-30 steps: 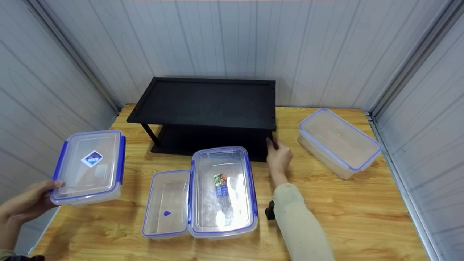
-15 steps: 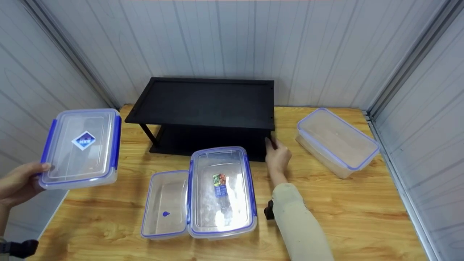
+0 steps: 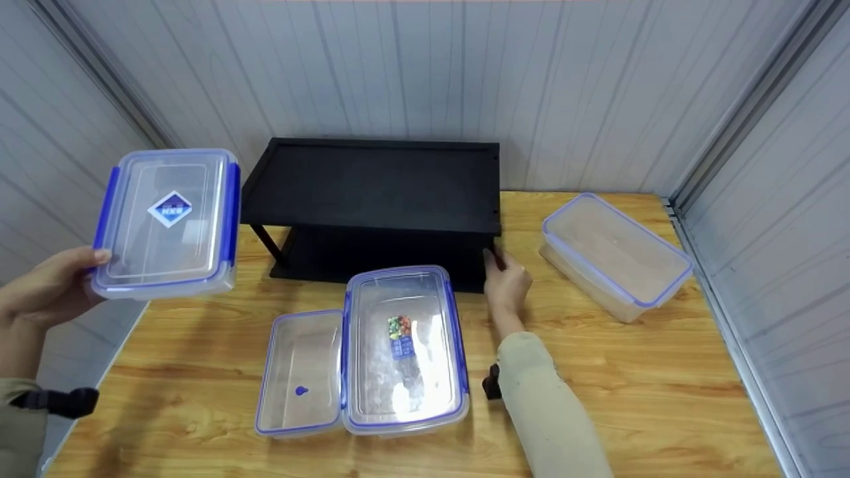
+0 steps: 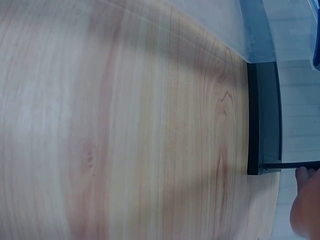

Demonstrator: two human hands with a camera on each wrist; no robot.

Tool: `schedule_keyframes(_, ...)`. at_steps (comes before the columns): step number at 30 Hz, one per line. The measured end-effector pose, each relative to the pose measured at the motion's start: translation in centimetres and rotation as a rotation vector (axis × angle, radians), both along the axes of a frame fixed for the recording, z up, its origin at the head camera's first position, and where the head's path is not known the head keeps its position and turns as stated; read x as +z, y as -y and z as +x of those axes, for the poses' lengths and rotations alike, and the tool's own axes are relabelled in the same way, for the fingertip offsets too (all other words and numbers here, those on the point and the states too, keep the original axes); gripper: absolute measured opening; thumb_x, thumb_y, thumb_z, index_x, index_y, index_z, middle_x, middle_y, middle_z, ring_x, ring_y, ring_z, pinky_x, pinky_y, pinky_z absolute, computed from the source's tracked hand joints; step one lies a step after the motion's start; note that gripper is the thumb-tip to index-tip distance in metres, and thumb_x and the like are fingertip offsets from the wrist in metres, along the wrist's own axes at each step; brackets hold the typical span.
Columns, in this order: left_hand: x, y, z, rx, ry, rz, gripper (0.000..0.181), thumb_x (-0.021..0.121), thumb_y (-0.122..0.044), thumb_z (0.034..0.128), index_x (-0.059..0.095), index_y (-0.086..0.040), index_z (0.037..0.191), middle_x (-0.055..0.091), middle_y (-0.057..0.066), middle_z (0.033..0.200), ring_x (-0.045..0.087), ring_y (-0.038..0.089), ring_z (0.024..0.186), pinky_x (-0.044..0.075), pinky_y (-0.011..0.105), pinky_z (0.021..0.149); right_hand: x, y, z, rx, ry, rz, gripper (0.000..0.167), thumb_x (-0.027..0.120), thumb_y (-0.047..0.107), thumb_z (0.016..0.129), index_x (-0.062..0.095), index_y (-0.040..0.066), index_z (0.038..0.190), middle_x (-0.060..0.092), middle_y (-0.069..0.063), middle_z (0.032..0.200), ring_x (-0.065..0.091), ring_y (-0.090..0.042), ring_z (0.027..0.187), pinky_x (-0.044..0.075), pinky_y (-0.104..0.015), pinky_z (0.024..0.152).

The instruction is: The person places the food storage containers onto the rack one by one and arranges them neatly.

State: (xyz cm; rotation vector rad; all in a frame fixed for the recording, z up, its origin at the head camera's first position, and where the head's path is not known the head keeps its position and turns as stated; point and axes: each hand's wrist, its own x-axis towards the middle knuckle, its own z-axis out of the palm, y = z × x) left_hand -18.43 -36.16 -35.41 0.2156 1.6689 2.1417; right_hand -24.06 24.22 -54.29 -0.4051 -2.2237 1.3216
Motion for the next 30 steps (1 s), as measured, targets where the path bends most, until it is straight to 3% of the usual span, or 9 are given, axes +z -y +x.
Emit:
schedule_keyframes(7,0.6,-3.2,-2.0,0.077,0.039,-0.018,0.022,0.049,-0.005,0.1087,0.07,-0.001,0.109,0.08,0.01,0.1,0.078,0.015,0.094,0.063,0.028,0.089,0.1,-0.2,0.3,-0.021,0.007,0.009,0.021,0.077,0.018,0.099,0.084,0.007,0.114,0.08,-0.016,0.108,0.076,-0.035,0.104,0.06,-0.048,0.092)
schedule_keyframes(15,1.4,-6.2,-4.2,0.098,0.093,-0.006,0.015,0.054,-0.007,0.1066,0.068,-0.001,0.11,0.08,0.011,0.1,0.078,0.016,0.093,0.064,0.028,0.087,0.3,-0.3,0.7,-0.025,0.028,-0.016,0.022,0.076,0.018,0.099,0.083,0.005,0.116,0.079,-0.015,0.111,0.076,-0.033,0.106,0.06,-0.044,0.091)
schedule_keyframes(19,1.5,-7.5,-5.3,0.094,0.12,0.001,0.016,0.059,-0.012,0.1047,0.063,-0.002,0.116,0.079,0.009,0.103,0.077,0.015,0.095,0.063,0.027,0.085,0.4,-0.4,0.8,-0.025,0.027,-0.015,0.022,0.076,0.017,0.099,0.083,0.005,0.116,0.079,-0.015,0.111,0.076,-0.032,0.105,0.058,-0.028,0.086)
schedule_keyframes(24,1.4,-9.0,-6.6,0.079,0.142,0.002,0.033,0.064,-0.016,0.1034,0.051,-0.003,0.131,0.079,0.008,0.108,0.077,0.016,0.097,0.062,0.026,0.084,0.5,-0.5,1.1,-0.025,0.026,-0.018,0.02,0.076,0.017,0.099,0.083,0.006,0.114,0.08,-0.015,0.109,0.076,-0.03,0.102,0.047,-0.01,0.076)
schedule_keyframes(27,1.4,-9.6,-7.2,0.08,0.16,-0.006,0.038,0.066,-0.016,0.1027,0.05,-0.005,0.135,0.079,0.008,0.111,0.077,0.017,0.098,0.062,0.027,0.084,0.5,-0.4,1.2,-0.025,0.025,-0.021,0.019,0.077,0.017,0.099,0.084,0.005,0.113,0.08,-0.014,0.108,0.076,-0.03,0.101,0.049,-0.013,0.076)
schedule_keyframes(30,1.3,-10.1,-7.8,0.078,0.169,-0.012,0.038,0.067,-0.017,0.1022,0.051,-0.005,0.135,0.079,0.008,0.111,0.077,0.018,0.098,0.062,0.027,0.084,0.5,-0.2,1.2,-0.028,0.021,-0.009,0.019,0.077,0.017,0.099,0.084,0.005,0.111,0.08,-0.014,0.106,0.076,-0.031,0.1,0.055,-0.025,0.081)
